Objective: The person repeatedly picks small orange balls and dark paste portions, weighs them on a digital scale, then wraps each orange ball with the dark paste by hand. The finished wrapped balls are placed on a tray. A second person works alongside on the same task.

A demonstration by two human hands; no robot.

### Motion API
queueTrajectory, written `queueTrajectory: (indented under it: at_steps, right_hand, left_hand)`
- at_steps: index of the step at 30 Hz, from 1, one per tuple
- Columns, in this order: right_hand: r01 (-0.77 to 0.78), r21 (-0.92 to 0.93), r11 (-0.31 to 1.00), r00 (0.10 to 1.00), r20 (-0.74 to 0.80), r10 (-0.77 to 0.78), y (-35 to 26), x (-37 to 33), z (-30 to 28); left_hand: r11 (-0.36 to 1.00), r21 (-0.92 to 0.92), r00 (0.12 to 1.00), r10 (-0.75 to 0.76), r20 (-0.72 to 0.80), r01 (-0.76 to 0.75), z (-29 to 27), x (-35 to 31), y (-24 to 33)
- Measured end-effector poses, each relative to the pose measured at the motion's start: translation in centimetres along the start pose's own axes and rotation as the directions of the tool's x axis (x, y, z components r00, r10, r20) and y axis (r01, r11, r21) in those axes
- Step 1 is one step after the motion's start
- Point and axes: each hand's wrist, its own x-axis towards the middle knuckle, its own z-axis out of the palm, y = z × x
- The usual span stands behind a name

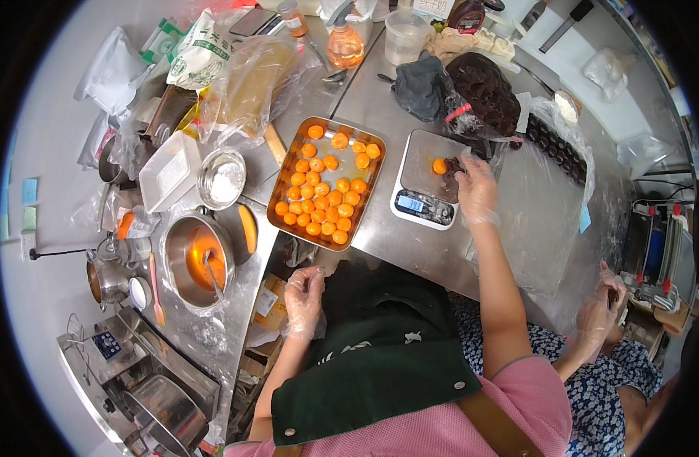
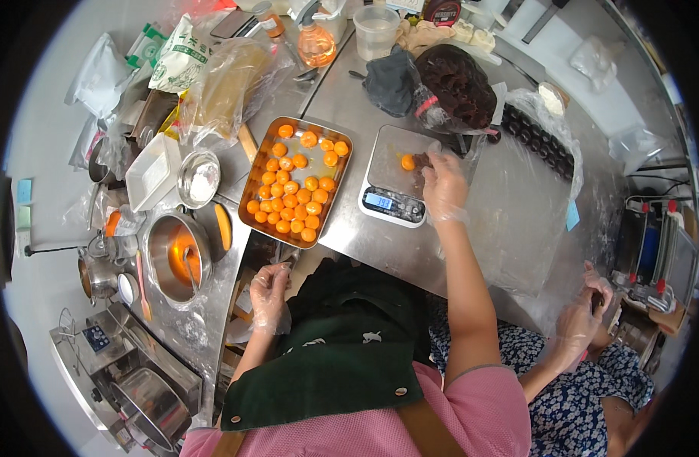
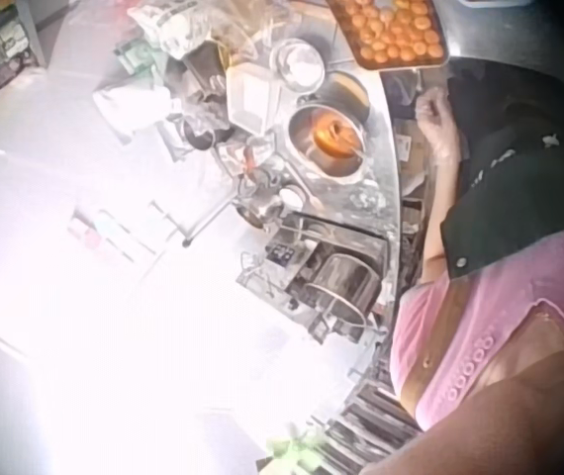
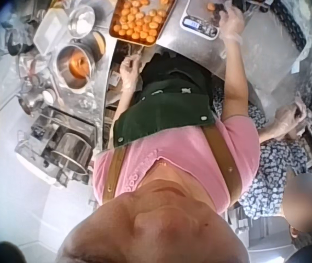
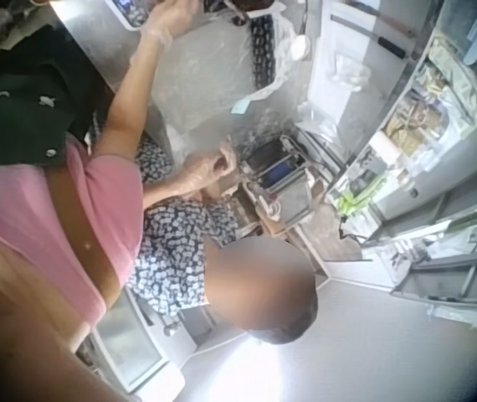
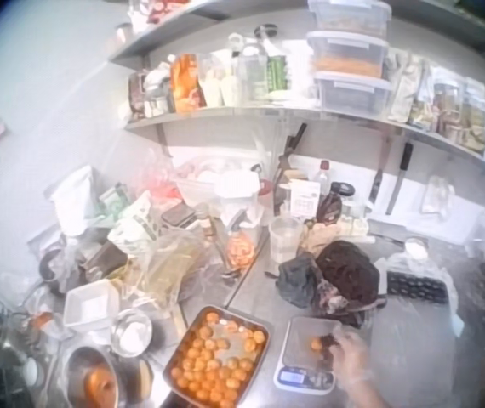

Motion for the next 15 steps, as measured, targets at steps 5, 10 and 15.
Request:
queueTrajectory:
  at_steps: [5, 10, 15]
  right_hand:
    - [-0.034, 0.096, 0.995, 0.996, -0.085, 0.042, 0.2, -0.3, -1.4]
    - [0.047, 0.169, 0.985, 0.984, -0.180, -0.016, 1.2, -0.4, -2.3]
    - [0.060, 0.162, 0.985, 0.977, -0.210, -0.024, 1.0, -0.1, -3.5]
  left_hand:
    - [1.000, 0.002, 1.000, -0.005, 0.002, 0.005, 0.0, 0.0, -0.1]
    - [1.000, 0.020, 1.000, 0.003, 0.017, -0.003, 0.4, -0.1, 0.3]
    - [1.000, 0.015, 1.000, 0.006, 0.015, -0.007, 0.5, 0.0, 0.2]
